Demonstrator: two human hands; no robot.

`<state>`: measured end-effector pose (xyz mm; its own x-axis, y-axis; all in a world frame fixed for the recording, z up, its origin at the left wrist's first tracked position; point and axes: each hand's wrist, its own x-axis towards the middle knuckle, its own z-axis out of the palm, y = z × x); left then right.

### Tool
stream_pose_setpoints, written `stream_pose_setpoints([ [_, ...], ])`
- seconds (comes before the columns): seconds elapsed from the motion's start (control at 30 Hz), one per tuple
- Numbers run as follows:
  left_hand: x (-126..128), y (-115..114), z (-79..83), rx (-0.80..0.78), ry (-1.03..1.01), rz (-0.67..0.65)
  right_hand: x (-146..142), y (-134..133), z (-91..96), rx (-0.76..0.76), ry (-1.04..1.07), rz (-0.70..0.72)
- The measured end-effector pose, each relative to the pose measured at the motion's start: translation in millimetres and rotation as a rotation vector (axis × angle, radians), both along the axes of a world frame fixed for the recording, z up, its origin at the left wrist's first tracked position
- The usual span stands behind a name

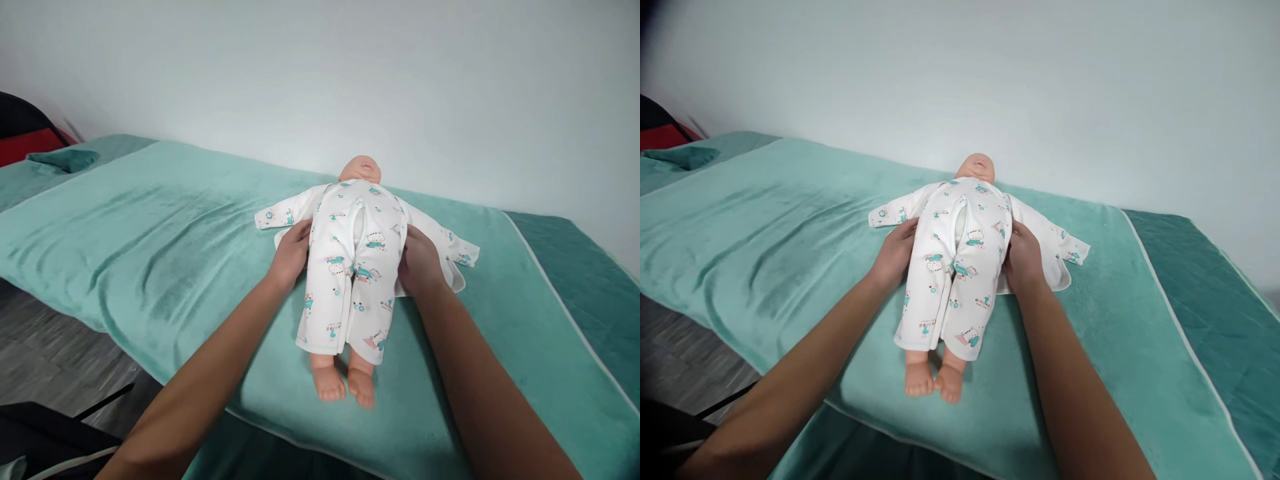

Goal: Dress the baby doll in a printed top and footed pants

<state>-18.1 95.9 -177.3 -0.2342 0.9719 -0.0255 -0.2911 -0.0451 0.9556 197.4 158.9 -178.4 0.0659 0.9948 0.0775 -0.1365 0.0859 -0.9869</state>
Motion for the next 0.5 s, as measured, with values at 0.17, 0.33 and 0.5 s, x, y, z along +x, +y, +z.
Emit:
stream_pose_setpoints([
  [0.17, -10, -89, -14.2, 0.055, 0.314, 0.051, 0, -86, 7.4, 0.273, -0.276, -0.184],
  [0.33, -7, -158, -25.2, 0.138, 0.661, -0.089, -5, -169, 18.4, 0.487, -0.725, 0.131],
  [0.5, 2, -168, -33.4, 0.228, 0.887, -0.056, -19, -194, 34.0, 0.477, -1.003, 0.294],
])
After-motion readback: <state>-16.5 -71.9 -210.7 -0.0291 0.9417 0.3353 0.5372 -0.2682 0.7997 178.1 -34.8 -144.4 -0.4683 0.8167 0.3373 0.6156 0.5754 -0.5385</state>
